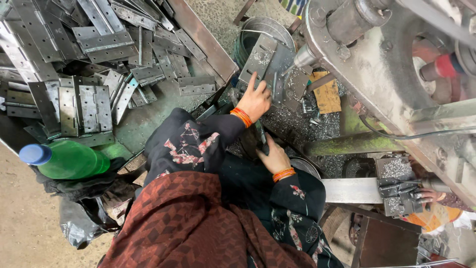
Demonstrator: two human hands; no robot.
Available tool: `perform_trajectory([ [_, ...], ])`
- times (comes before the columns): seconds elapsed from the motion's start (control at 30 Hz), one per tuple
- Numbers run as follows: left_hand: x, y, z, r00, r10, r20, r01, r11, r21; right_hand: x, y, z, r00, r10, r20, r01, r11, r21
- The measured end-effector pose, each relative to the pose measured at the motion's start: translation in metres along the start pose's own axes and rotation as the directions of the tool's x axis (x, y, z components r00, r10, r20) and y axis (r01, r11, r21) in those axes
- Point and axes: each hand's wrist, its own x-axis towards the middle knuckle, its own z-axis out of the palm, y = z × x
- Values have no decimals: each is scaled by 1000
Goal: The person repeatedly picks up metal hinge pieces from a pile, places them into a manual punching machine, and operates the lever to punch holes. The finished pieces are dropped into a collection area below.
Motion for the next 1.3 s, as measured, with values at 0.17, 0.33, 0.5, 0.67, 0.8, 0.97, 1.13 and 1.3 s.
perform_trajectory([
  [0.17,4,-15,-23,953,-206,-224,112,922,-370,12,5,-26,992,-2,-127,3,1000,4],
  [0.33,10,-28,-13,868,-497,8,277,472,-837,49,19,-47,913,74,-402,144,862,486],
  [0.5,38,-20,21,837,-447,315,226,-241,-944,75,35,-55,853,219,-473,311,514,799],
  [0.67,45,-34,36,815,-530,234,529,516,-674,80,39,-60,756,238,-610,396,575,716],
  [0.8,39,-50,25,870,-477,123,489,867,-100,85,16,-50,749,-189,-635,250,968,8],
  [0.97,31,-34,10,858,-241,453,356,915,-187,99,-17,-34,847,-320,-424,326,943,-63],
  [1.13,22,-19,21,842,-88,532,144,987,-64,75,-18,-42,889,-260,-377,279,960,-3],
  [1.3,30,-22,44,839,-78,538,122,991,-47,18,-4,-29,992,-68,-105,66,997,-28],
])
